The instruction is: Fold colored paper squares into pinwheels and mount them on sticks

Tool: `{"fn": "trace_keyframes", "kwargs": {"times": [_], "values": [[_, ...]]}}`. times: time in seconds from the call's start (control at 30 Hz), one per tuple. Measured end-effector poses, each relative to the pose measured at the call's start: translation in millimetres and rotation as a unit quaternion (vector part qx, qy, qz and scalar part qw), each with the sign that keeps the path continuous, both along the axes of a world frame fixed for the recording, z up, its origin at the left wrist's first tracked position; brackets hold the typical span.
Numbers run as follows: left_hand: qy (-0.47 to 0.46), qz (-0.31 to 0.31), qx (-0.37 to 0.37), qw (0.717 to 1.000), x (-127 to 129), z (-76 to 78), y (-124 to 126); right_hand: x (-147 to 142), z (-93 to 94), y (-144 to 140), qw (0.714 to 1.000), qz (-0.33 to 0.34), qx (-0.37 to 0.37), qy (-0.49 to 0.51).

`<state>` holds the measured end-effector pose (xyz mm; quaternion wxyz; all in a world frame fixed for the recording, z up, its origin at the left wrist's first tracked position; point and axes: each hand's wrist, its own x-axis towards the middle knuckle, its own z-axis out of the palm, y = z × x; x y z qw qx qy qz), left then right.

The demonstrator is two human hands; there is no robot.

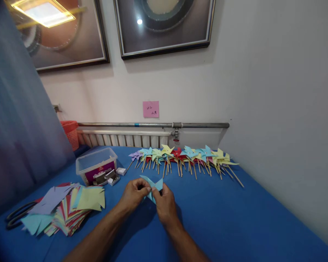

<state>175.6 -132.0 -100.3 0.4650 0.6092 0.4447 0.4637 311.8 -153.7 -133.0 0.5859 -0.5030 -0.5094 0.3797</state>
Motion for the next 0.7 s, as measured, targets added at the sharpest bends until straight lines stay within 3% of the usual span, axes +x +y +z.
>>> {"fn": "trace_keyframes", "kwargs": {"times": [0.33, 0.7], "values": [[-0.001, 0.030, -0.015, 0.999, 3.1, 7.7, -5.7, -2.7, 9.6, -6.4, 1.000, 0.012, -0.005, 0.019], [-0.004, 0.017, -0.022, 1.000, 1.3, 7.0, -3.5, -1.9, 9.2, -5.4, 0.998, 0.030, -0.003, 0.053]]}}
